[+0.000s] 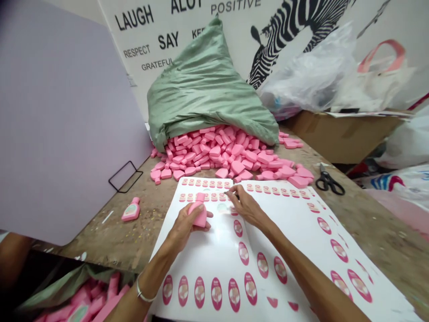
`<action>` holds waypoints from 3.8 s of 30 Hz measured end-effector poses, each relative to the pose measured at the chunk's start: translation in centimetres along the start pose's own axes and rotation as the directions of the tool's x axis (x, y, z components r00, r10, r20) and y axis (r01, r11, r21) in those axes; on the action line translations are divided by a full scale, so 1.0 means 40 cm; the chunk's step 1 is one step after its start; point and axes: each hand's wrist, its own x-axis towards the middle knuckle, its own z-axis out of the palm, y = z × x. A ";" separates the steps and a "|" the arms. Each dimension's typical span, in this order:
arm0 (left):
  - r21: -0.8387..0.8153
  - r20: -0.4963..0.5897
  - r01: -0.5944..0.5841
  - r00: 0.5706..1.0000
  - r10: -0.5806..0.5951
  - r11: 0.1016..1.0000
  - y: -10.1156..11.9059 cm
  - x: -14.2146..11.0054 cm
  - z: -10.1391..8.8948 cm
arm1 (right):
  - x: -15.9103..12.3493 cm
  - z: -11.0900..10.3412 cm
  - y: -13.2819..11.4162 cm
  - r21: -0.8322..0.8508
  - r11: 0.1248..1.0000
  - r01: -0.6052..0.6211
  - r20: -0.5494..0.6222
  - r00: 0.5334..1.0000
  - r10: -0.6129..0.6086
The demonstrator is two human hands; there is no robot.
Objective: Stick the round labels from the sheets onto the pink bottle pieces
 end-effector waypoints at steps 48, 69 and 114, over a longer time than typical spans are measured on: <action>-0.346 0.035 0.036 0.999 -0.025 0.938 -0.082 0.091 0.045 | -0.043 0.021 0.004 0.394 0.913 -0.106 -0.125 0.978 0.167; -0.380 0.076 0.043 0.997 -0.015 0.924 -0.046 0.047 0.021 | -0.051 0.064 -0.089 0.378 0.918 -0.119 0.012 0.992 0.124; 0.121 -0.338 -0.132 0.926 0.166 0.984 -0.021 -0.068 -0.270 | -0.084 0.108 -0.070 0.099 0.968 -0.230 0.195 0.958 0.208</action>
